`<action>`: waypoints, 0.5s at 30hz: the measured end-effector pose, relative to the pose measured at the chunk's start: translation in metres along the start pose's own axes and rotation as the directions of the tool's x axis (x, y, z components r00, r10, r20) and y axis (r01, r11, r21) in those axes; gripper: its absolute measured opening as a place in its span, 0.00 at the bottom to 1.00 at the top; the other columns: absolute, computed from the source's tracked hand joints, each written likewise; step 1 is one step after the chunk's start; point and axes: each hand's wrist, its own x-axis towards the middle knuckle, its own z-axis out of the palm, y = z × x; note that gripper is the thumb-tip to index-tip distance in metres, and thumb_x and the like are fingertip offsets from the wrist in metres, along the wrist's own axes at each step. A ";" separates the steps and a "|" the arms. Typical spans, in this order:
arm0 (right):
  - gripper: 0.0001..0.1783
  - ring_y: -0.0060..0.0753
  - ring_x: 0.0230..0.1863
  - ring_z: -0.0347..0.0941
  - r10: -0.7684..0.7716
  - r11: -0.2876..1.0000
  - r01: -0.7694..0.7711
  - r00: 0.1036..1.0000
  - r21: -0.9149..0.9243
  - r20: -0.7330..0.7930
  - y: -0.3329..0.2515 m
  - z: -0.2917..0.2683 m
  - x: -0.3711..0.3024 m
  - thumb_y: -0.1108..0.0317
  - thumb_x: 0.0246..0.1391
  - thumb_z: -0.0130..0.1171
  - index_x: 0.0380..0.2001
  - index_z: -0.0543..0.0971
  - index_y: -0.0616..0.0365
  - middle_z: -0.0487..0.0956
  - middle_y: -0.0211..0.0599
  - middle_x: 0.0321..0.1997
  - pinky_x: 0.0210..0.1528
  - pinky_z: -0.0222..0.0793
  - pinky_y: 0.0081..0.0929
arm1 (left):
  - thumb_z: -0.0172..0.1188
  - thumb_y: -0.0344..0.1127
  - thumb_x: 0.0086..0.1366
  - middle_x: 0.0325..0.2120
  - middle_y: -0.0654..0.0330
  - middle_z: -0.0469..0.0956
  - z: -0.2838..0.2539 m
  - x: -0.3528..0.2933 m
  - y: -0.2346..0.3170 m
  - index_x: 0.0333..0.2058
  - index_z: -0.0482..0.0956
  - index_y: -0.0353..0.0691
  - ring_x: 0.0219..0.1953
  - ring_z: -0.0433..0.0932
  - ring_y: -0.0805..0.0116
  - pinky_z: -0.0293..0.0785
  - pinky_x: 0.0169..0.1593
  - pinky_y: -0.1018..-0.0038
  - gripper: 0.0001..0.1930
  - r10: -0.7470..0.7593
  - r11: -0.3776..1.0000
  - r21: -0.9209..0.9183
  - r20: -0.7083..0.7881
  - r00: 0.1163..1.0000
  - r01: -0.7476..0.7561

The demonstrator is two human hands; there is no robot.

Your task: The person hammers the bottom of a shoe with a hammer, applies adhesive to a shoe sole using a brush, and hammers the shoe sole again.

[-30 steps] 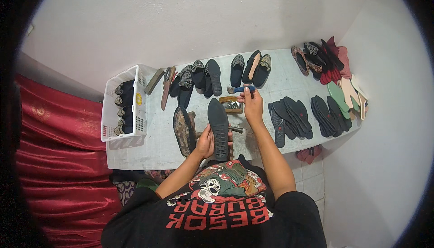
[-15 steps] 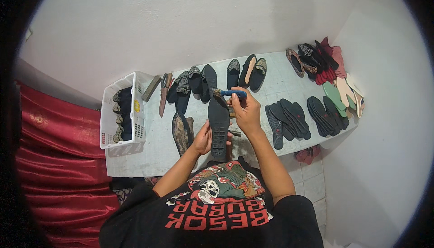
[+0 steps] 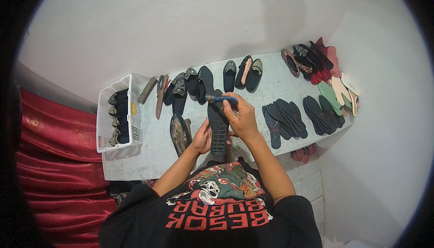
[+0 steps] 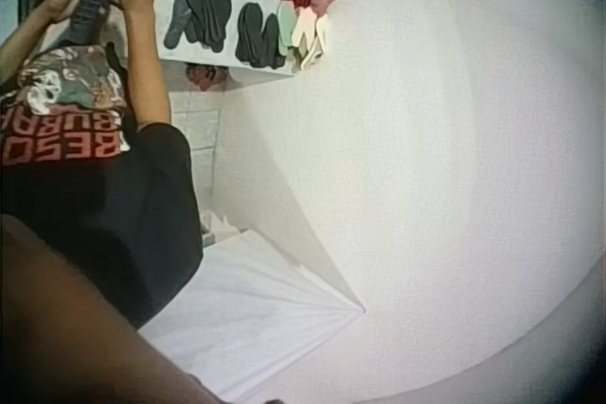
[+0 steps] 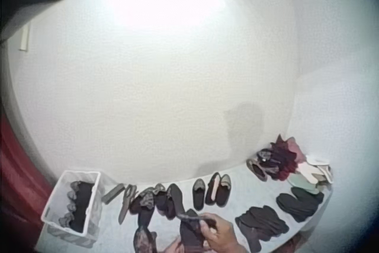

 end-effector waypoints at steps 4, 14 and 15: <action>0.12 0.27 0.34 0.84 -0.074 0.997 0.074 0.994 -0.005 -0.081 0.010 -0.007 0.012 0.69 0.66 0.60 0.49 0.80 0.65 0.84 0.42 0.37 0.36 0.78 0.26 | 0.27 0.62 0.79 0.64 0.44 0.69 0.007 0.000 -0.004 0.71 0.58 0.36 0.57 0.78 0.46 0.80 0.56 0.43 0.38 0.024 1.000 0.019 -0.017 1.000 -0.024; 0.14 0.39 0.37 0.83 -0.069 0.998 0.068 0.970 0.012 0.234 -0.011 -0.014 -0.012 0.67 0.65 0.60 0.48 0.80 0.65 0.83 0.47 0.42 0.40 0.77 0.32 | 0.28 0.62 0.79 0.59 0.45 0.75 0.005 -0.012 -0.002 0.69 0.62 0.37 0.57 0.78 0.45 0.81 0.54 0.45 0.37 0.029 0.999 0.018 -0.032 0.999 -0.028; 0.13 0.37 0.36 0.83 -0.077 0.997 0.079 0.967 0.004 0.241 -0.010 -0.017 -0.012 0.67 0.65 0.60 0.47 0.80 0.64 0.83 0.48 0.42 0.39 0.76 0.32 | 0.28 0.62 0.79 0.57 0.46 0.76 0.007 -0.013 -0.002 0.68 0.63 0.37 0.57 0.78 0.45 0.81 0.54 0.45 0.37 0.032 0.998 0.048 -0.041 0.999 -0.030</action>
